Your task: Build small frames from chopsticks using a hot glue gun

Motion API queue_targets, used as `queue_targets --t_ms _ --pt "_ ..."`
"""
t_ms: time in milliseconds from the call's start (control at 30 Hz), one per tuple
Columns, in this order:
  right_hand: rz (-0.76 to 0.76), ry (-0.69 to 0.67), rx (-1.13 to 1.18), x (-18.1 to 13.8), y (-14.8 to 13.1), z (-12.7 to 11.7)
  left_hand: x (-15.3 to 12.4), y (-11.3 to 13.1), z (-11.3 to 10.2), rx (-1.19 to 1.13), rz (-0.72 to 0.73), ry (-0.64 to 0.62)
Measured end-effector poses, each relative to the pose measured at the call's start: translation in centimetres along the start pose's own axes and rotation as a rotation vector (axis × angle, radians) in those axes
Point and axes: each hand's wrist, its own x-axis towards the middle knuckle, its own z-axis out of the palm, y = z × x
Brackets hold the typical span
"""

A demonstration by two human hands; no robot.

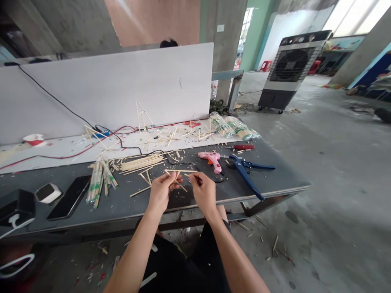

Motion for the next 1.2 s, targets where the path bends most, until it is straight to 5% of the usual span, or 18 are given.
queue_targets --t_ms 200,400,533,600,700,867,1033,1200 --pt "0.051 0.086 -0.164 -1.2 2.4 -2.0 1.3 -1.9 -0.7 0.149 0.009 0.110" --pt "0.087 0.084 -0.064 -2.6 2.6 -3.0 1.8 -1.6 -1.5 0.477 0.130 0.052" --pt "0.218 0.085 0.248 -3.4 1.7 -2.7 -0.8 -0.4 -1.7 0.808 0.462 0.281" --pt "0.280 0.048 0.423 -4.1 0.9 -1.9 -2.7 -0.3 -1.4 0.875 0.563 0.191" --pt "0.326 -0.020 0.579 -5.2 -0.1 -0.4 -5.0 -1.3 -0.6 0.767 0.477 -0.056" --pt "0.313 -0.019 0.593 -6.5 -0.2 1.4 -6.3 -2.9 0.1 0.492 0.352 -0.062" --pt "0.224 -0.100 0.336 -5.9 0.1 0.2 -6.7 -2.6 -0.9 0.498 0.452 0.044" --pt "-0.180 -0.031 -0.342 -1.0 0.3 -2.5 -5.3 -2.2 -3.1 0.831 0.675 0.068"
